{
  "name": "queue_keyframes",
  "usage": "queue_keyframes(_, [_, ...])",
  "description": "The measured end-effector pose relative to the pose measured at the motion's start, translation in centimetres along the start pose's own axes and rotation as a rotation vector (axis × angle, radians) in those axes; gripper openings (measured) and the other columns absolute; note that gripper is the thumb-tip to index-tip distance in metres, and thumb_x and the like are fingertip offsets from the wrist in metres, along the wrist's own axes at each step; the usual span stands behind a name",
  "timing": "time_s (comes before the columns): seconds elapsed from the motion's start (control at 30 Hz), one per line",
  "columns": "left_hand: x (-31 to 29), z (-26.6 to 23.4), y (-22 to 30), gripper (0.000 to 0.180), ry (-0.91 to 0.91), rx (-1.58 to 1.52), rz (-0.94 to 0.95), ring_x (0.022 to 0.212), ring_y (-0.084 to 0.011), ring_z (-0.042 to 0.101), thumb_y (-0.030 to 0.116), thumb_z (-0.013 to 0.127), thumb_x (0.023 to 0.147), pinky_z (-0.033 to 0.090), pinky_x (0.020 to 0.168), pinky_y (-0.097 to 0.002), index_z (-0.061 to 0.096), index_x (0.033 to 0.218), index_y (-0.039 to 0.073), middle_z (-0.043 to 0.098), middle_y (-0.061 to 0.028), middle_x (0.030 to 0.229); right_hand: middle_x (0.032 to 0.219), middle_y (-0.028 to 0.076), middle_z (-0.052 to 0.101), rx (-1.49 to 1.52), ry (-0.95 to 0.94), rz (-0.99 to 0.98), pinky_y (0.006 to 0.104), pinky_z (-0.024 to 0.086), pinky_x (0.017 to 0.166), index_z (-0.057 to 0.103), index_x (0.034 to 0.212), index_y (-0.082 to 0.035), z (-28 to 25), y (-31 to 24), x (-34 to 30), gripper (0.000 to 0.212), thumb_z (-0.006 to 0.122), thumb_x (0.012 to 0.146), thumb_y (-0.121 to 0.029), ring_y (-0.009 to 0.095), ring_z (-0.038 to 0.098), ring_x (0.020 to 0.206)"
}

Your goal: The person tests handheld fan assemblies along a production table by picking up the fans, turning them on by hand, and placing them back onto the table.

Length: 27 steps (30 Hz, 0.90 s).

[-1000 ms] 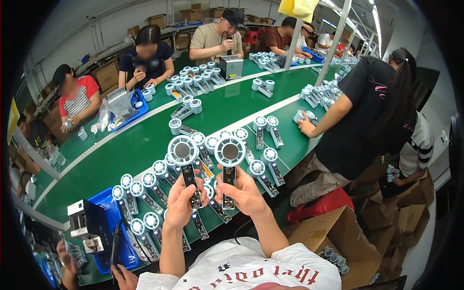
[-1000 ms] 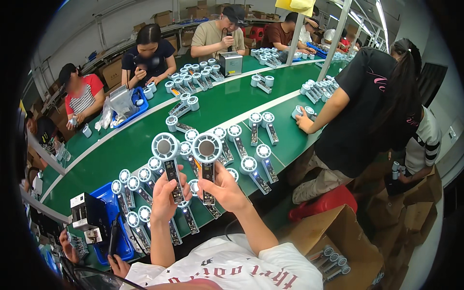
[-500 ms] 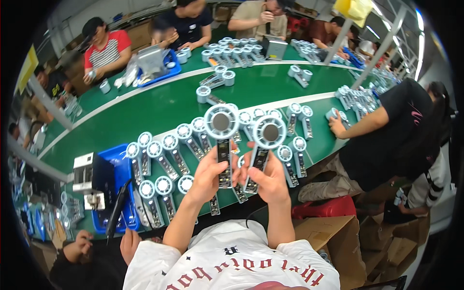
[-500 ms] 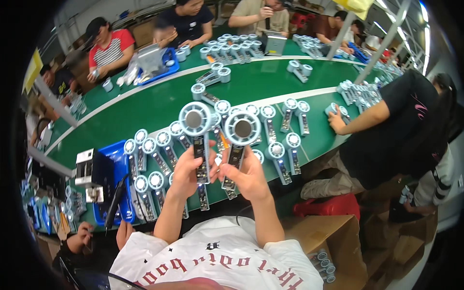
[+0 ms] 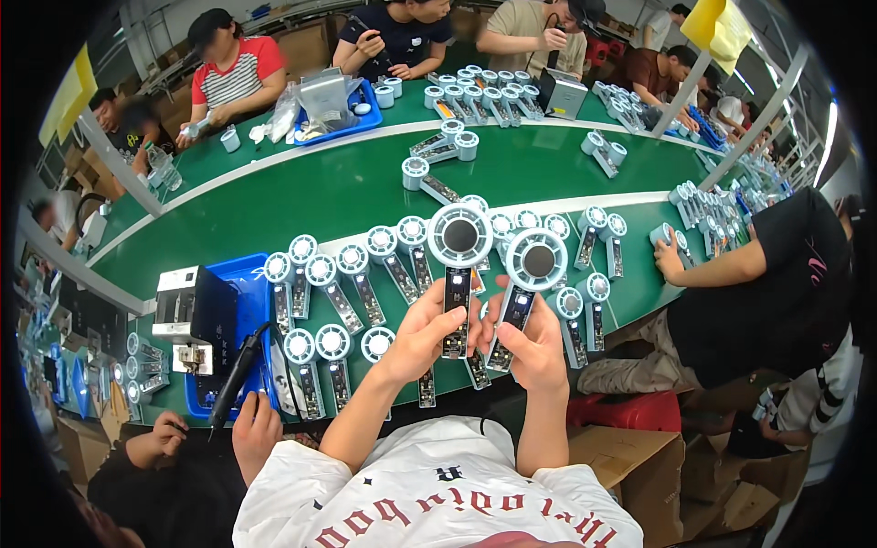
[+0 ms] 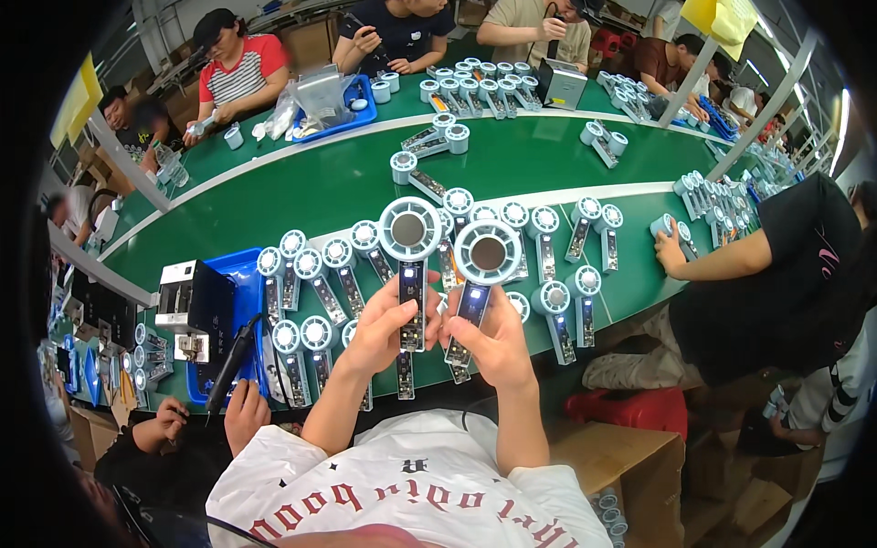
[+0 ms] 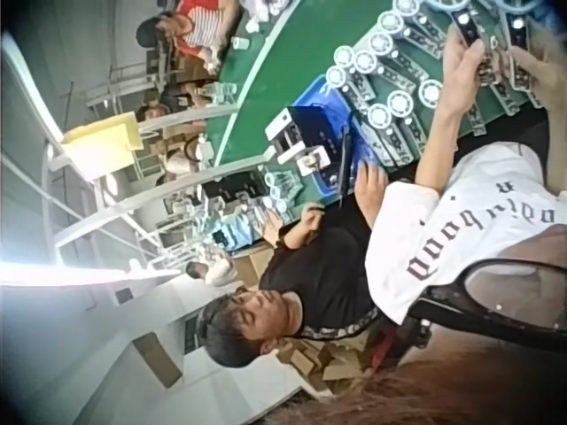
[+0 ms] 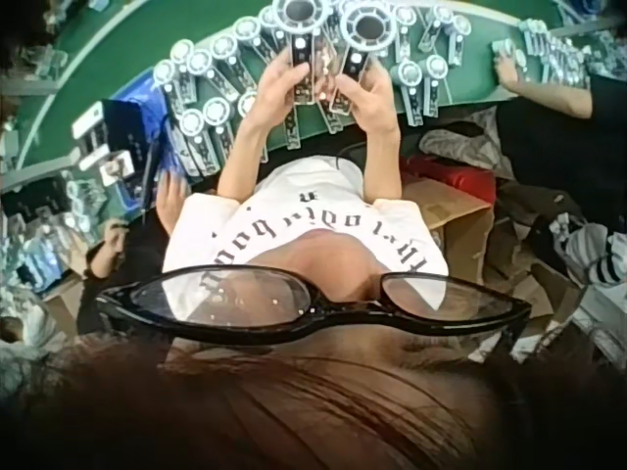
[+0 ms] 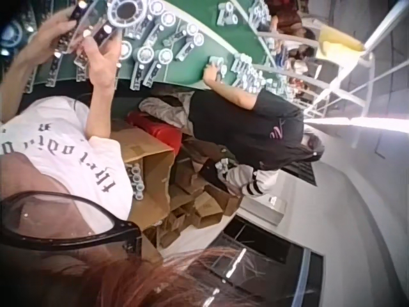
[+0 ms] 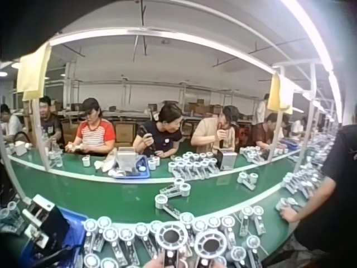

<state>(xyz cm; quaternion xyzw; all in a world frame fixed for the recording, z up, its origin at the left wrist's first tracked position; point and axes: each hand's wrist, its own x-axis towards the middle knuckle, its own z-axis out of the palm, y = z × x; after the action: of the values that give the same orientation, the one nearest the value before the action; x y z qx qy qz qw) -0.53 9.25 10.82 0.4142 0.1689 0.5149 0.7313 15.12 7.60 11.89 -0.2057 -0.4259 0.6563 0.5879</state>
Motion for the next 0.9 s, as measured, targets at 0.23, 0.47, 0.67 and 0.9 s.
queue_keyframes(0.23, [0.02, -0.58, -0.17, 0.033, -0.052, -0.039, 0.027, 0.071, -0.0174, 0.055, 0.011, 0.049, 0.092, 0.046, 0.059, -0.0271, 0.041, 0.122, 0.001, 0.054, -0.0104, 0.093, 0.091, 0.013, 0.053, -0.001, -0.013, 0.014, 0.0304, 0.046, 0.057, 0.038, 0.129, 0.001, -0.13, 0.15, 0.38, 0.051, 0.056, 0.082, 0.000, 0.022, 0.055, 0.068])
queue_keyframes(0.47, [0.10, -0.78, -0.29, 0.032, -0.059, -0.001, 0.022, 0.071, -0.0182, 0.056, 0.013, 0.050, 0.093, 0.046, 0.058, -0.0272, 0.041, 0.121, 0.001, 0.055, -0.0106, 0.092, 0.092, 0.013, 0.053, 0.040, 0.007, 0.033, 0.0301, 0.046, 0.057, 0.038, 0.129, 0.001, -0.28, 0.39, 0.33, 0.052, 0.058, 0.082, -0.001, 0.022, 0.055, 0.069])
queue_keyframes(0.67, [0.19, -0.60, 0.00, 0.033, -0.063, -0.009, 0.041, 0.070, -0.0185, 0.056, 0.014, 0.050, 0.093, 0.045, 0.058, -0.0271, 0.041, 0.121, 0.000, 0.055, -0.0105, 0.090, 0.092, 0.012, 0.053, 0.028, -0.030, 0.025, 0.0300, 0.046, 0.058, 0.038, 0.130, 0.001, -0.23, 0.16, 0.58, 0.053, 0.059, 0.081, -0.002, 0.022, 0.055, 0.069])
queue_keyframes(0.9, [0.00, -0.08, 0.08, 0.041, 0.008, 0.053, 0.014, 0.066, -0.0183, 0.051, 0.015, 0.050, 0.090, 0.045, 0.056, -0.0285, 0.039, 0.125, -0.004, 0.050, -0.0099, 0.084, 0.091, 0.012, 0.054, 0.011, -0.016, 0.033, 0.0295, 0.045, 0.058, 0.038, 0.130, 0.001, -0.31, 0.35, 0.33, 0.054, 0.060, 0.081, -0.002, 0.022, 0.055, 0.069])
